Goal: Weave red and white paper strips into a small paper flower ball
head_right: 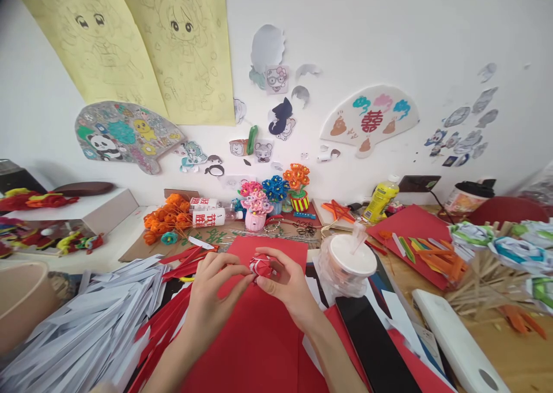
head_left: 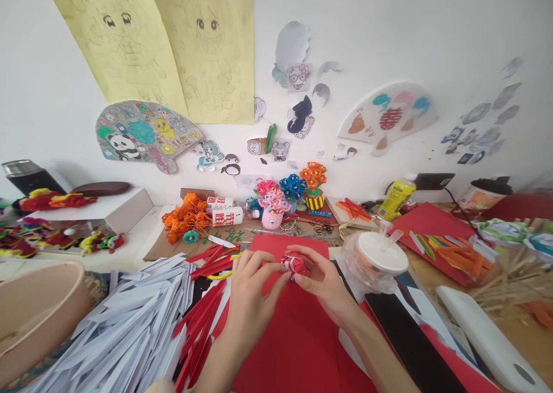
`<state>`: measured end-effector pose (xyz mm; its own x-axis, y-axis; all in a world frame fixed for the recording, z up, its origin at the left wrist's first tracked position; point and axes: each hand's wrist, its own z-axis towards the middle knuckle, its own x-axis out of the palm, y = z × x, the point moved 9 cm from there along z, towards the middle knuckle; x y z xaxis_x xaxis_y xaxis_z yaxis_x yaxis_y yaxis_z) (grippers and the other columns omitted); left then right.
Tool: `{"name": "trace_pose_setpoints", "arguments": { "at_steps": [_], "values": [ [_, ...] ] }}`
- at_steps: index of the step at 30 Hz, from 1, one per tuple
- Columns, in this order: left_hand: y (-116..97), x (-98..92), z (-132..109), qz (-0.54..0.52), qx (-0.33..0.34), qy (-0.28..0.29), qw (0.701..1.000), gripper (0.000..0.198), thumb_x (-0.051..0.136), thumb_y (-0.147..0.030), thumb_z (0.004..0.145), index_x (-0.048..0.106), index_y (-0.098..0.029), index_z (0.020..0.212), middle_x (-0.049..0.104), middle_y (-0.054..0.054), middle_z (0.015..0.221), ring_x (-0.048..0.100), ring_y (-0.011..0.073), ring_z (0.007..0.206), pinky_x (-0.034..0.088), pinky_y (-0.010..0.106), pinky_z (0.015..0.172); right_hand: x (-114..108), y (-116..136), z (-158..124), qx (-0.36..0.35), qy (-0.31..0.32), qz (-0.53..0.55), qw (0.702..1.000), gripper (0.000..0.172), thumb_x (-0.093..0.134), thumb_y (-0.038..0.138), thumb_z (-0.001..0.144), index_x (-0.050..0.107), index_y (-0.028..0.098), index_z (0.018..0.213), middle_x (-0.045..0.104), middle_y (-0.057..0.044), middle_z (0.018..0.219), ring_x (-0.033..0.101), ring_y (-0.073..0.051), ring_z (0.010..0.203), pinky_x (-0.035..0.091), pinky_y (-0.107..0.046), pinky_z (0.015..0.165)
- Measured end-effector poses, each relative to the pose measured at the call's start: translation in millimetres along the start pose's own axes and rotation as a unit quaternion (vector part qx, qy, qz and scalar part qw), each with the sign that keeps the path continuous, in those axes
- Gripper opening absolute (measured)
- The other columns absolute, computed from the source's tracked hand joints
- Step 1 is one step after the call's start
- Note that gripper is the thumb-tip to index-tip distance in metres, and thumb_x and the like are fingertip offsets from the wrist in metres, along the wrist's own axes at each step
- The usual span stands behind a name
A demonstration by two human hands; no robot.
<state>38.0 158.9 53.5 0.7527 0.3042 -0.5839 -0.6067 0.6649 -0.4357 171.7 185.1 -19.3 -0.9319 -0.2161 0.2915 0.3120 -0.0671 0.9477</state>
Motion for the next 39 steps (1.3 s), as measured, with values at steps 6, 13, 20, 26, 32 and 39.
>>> {"name": "trace_pose_setpoints", "arguments": {
  "at_steps": [6,13,20,26,32,39],
  "values": [
    [8,3.6,1,-0.044,-0.046,0.026,0.998,0.007,0.066,-0.024,0.087,0.069,-0.023,0.081,0.066,0.001,0.082,0.053,0.02,0.08,0.037,0.033,0.071,1,3,1,-0.009,0.0,-0.007,1.0,0.042,0.082,0.033,0.074,0.066,0.027,0.112,0.065,-0.006,0.12,0.058,-0.023,0.111,0.048,-0.033,0.09],
    [11,9.8,3,-0.139,-0.111,0.077,0.981,0.012,0.064,-0.024,0.087,0.065,-0.022,0.074,0.067,0.0,0.081,0.058,0.0188,0.08,0.039,0.035,0.081,6,3,-1,0.0,0.026,0.014,1.0,0.038,0.082,0.03,0.074,0.064,0.027,0.107,0.066,-0.006,0.115,0.059,-0.024,0.109,0.047,-0.035,0.092],
    [11,10.6,3,-0.194,-0.138,0.09,0.967,0.015,0.062,-0.026,0.088,0.064,-0.022,0.075,0.065,0.0,0.083,0.057,0.0183,0.083,0.04,0.033,0.08,8,6,-1,0.004,0.041,0.008,0.999,0.032,0.081,0.031,0.074,0.068,0.027,0.103,0.065,-0.003,0.101,0.058,-0.019,0.094,0.05,-0.029,0.08],
    [12,8.6,3,-0.194,-0.142,0.088,0.967,0.016,0.062,-0.027,0.089,0.064,-0.022,0.073,0.063,-0.001,0.081,0.056,0.0175,0.081,0.038,0.032,0.079,8,6,-1,0.002,0.043,0.001,0.999,0.032,0.082,0.031,0.072,0.069,0.027,0.101,0.065,-0.003,0.098,0.058,-0.019,0.092,0.05,-0.028,0.076],
    [12,7.8,3,-0.218,-0.141,0.084,0.962,0.015,0.061,-0.028,0.089,0.064,-0.021,0.075,0.064,0.0,0.083,0.056,0.018,0.082,0.04,0.033,0.08,6,4,-2,0.0,0.035,0.012,0.999,0.035,0.083,0.032,0.069,0.069,0.026,0.1,0.065,-0.003,0.095,0.058,-0.019,0.089,0.049,-0.028,0.074],
    [12,10.4,5,-0.23,-0.141,0.086,0.959,0.018,0.063,-0.031,0.088,0.065,-0.022,0.072,0.065,0.001,0.08,0.059,0.0184,0.08,0.042,0.033,0.079,5,3,-2,0.006,0.024,0.018,1.0,0.035,0.082,0.039,0.07,0.072,0.026,0.101,0.066,-0.005,0.101,0.058,-0.023,0.097,0.049,-0.031,0.078]
  ]
}}
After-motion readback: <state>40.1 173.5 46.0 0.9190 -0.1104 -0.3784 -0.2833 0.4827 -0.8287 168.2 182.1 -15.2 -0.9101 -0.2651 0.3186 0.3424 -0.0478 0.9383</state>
